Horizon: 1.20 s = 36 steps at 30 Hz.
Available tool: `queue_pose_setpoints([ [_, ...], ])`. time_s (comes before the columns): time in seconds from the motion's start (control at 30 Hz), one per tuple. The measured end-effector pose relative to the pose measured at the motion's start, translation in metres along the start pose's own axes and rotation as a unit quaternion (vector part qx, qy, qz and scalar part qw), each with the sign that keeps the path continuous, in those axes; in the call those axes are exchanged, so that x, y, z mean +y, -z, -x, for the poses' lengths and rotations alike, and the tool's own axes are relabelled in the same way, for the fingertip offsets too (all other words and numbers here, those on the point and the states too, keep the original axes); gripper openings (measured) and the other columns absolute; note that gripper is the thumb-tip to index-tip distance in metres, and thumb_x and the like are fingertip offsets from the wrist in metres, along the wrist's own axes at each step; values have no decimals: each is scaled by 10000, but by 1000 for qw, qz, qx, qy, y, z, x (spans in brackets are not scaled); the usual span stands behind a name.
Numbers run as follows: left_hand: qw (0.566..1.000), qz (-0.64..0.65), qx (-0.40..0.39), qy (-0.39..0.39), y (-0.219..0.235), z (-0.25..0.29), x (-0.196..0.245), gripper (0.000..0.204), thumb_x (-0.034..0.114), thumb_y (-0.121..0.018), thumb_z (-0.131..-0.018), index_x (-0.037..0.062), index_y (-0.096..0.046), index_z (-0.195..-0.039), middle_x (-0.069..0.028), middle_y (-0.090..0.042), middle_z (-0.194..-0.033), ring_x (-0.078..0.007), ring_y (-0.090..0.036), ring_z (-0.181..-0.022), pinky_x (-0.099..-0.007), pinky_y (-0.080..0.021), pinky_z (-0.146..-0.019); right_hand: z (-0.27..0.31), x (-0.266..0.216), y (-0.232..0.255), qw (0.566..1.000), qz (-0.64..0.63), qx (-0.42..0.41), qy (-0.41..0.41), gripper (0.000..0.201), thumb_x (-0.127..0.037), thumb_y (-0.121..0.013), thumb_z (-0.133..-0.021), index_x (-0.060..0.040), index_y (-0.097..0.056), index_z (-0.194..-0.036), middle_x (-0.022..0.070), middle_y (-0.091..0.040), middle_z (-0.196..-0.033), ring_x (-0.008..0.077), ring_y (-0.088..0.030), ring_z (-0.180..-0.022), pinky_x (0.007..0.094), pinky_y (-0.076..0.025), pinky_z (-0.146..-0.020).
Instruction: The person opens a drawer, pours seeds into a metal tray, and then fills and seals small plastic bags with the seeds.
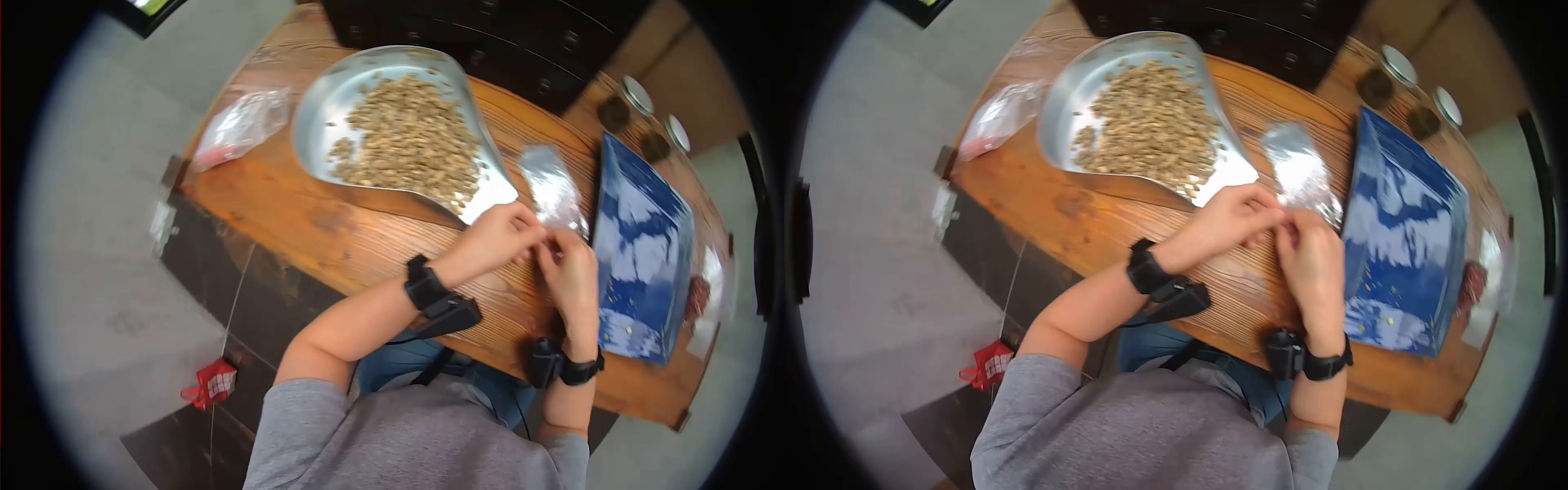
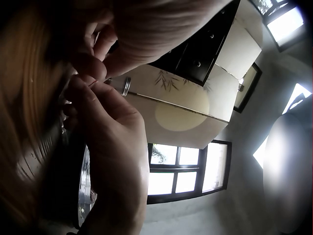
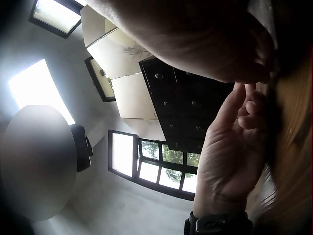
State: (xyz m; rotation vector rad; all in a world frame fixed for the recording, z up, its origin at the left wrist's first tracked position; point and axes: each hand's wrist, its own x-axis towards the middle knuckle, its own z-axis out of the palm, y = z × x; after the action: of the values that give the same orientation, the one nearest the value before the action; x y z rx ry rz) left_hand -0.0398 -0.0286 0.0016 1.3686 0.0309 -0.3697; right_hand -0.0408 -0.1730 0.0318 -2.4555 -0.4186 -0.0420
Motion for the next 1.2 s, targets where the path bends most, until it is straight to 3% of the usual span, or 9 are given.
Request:
queue_pose_setpoints([
  [0.13,1000,21,-3,-3,-3,2,5,205,165,-641,-804,-7,-572,-891,-22,-569,-670,-53,-509,-555,-165,-417,-501,4,7,1,999,-25,17,25,74,-64,-557,-767,-4,-593,-793,181,-584,-757,361,-564,-712,414,-448,-624],
  [0.27,1000,-1,0,3,-1,1,4,213,162,-648,-799,-7,-558,-893,-28,-585,-707,-60,-533,-584,-169,-434,-516,5,2,6,997,-70,15,11,71,-49,-578,-755,-4,-598,-806,150,-589,-735,321,-574,-663,374,-454,-591],
  [0.5,996,81,-31,31,0,4,4,140,152,-535,-873,13,-547,-886,-43,-584,-746,-79,-565,-644,-191,-474,-571,3,7,12,990,-136,5,-22,107,-113,-633,-745,-9,-612,-760,132,-596,-677,228,-576,-567,313,-453,-535],
  [0.67,991,106,-56,56,2,5,7,148,166,-517,-882,21,-545,-872,-37,-576,-723,-83,-563,-646,-184,-466,-592,2,6,18,982,-175,-40,-63,126,-126,-630,-747,-2,-609,-747,121,-602,-654,223,-585,-572,303,-459,-545],
  [0.73,993,101,-42,45,2,3,6,152,145,-518,-877,-7,-529,-869,-64,-582,-721,-104,-571,-625,-204,-486,-576,2,10,17,972,-227,-39,-49,96,-82,-622,-765,12,-612,-784,67,-598,-651,82,-518,-548,223,-429,-518],
  [0.87,997,69,-22,35,-1,3,6,124,127,-516,-870,6,-533,-845,-55,-578,-707,-92,-560,-609,-192,-469,-555,2,8,20,971,-226,-44,-68,74,-61,-618,-743,9,-600,-758,64,-590,-638,80,-526,-560,218,-429,-522],
  [0.93,998,47,-19,38,1,3,6,119,132,-510,-870,20,-536,-837,-43,-577,-708,-83,-552,-606,-185,-455,-545,2,7,19,987,-157,27,-37,93,-74,-622,-704,-4,-561,-698,115,-582,-643,236,-586,-581,309,-466,-553],
  [1.03,998,30,-22,44,4,3,6,118,140,-499,-869,36,-539,-828,-32,-575,-711,-74,-541,-598,-178,-440,-532,1,15,13,990,-89,107,11,93,-49,-607,-693,-11,-522,-685,113,-558,-639,252,-572,-589,328,-462,-546],
  [1.2,995,78,-33,48,-2,2,6,153,177,-498,-876,36,-536,-830,-36,-575,-719,-75,-539,-598,-181,-448,-540,1,13,10,988,-87,125,30,84,-40,-593,-700,-11,-515,-692,115,-552,-661,267,-564,-602,346,-457,-546],
])
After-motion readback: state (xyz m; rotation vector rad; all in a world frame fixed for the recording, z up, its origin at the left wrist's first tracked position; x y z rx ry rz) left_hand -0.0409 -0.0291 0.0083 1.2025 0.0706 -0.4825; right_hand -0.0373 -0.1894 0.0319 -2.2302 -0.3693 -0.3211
